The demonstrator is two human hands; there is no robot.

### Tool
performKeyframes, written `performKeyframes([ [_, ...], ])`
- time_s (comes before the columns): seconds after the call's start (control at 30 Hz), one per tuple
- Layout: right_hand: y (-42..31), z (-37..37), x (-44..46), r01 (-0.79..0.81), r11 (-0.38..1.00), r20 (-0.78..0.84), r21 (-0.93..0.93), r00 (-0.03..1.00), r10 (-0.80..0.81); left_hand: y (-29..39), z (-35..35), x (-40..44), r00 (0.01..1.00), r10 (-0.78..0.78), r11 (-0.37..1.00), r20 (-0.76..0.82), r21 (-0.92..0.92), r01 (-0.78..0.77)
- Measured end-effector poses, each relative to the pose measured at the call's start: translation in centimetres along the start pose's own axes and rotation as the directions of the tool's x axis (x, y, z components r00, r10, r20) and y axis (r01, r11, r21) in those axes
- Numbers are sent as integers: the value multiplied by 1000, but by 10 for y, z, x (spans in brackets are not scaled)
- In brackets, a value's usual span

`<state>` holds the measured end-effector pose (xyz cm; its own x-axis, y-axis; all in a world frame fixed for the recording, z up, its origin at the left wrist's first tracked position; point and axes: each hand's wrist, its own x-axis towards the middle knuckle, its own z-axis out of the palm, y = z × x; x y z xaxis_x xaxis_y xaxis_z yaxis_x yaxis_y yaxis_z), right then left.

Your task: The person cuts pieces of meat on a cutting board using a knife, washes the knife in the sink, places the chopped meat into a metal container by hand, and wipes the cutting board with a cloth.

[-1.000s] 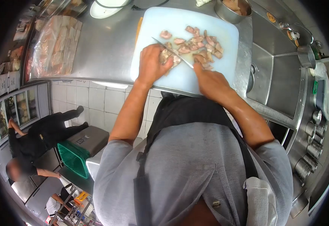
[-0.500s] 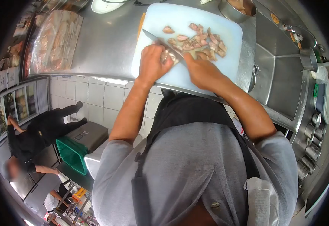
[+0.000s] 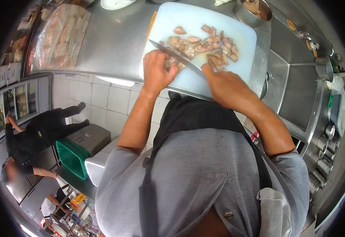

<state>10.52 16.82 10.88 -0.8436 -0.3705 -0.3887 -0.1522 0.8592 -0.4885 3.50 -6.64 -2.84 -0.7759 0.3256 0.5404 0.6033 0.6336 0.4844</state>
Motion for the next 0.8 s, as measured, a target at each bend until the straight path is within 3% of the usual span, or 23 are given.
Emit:
performKeyframes([
  [0.1,15,46,34,13,999,-57,47,998,-11,-2,8,-8,997,-41,998,59,57,38],
  [0.23,7,40,63,47,999,-92,-2,995,-47,-2,7,-10,995,-71,993,65,99,64],
  [0.33,9,17,61,113,994,-90,5,990,-112,4,1,-14,1000,-17,997,-23,74,18],
  [0.43,2,9,30,132,991,-204,-16,970,-132,9,-8,-20,992,-67,997,-103,23,70],
  [0.53,-9,9,12,1,1000,21,7,1000,-1,7,-7,-21,993,-92,995,-77,33,95],
  [0.73,-10,49,45,92,995,-31,41,995,-91,-2,-5,-39,986,-130,987,101,108,119],
  [0.8,-6,37,43,88,996,-36,34,996,-87,-1,-13,-41,994,-80,993,68,90,74],
])
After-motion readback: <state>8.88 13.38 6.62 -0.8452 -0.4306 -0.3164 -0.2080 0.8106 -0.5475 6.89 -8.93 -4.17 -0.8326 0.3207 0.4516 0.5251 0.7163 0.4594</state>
